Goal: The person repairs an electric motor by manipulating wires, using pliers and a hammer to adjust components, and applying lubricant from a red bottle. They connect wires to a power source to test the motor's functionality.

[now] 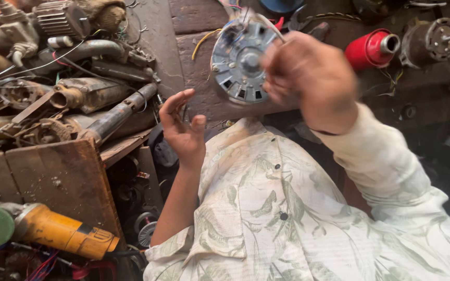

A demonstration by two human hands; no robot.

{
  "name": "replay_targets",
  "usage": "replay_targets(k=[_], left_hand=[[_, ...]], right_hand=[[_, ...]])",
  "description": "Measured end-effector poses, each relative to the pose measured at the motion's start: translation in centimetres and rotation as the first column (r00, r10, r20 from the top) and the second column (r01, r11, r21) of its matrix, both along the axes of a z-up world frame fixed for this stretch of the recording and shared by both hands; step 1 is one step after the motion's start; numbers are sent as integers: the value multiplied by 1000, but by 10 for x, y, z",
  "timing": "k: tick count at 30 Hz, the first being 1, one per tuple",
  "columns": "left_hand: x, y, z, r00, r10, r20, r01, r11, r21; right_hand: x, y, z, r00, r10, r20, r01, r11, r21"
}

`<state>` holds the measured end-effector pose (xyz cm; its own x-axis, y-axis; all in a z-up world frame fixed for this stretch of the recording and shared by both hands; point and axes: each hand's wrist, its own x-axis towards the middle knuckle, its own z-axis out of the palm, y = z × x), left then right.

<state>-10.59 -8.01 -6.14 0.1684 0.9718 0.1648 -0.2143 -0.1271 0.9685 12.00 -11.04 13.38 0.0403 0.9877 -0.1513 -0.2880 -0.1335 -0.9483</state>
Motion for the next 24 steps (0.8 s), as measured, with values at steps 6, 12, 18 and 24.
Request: replay_targets(k=[6,12,18,24], left_hand=[[25,7,42,943,-97,-318,193,939,285],[74,13,14,984,-175,-39,178,928,328],[61,-12,-23,594,-11,805,608,662,-439],[51,-2,-47,301,-160,940,763,632,-136]], right_hand=[[-3,-10,14,994,-37,101,34,999,38],[-30,-9,18,922,159,354,-175,985,12],[-90,4,-51,682,-34,731,-82,989,122],[-97,23,-100,715,-80,694,48,997,66]])
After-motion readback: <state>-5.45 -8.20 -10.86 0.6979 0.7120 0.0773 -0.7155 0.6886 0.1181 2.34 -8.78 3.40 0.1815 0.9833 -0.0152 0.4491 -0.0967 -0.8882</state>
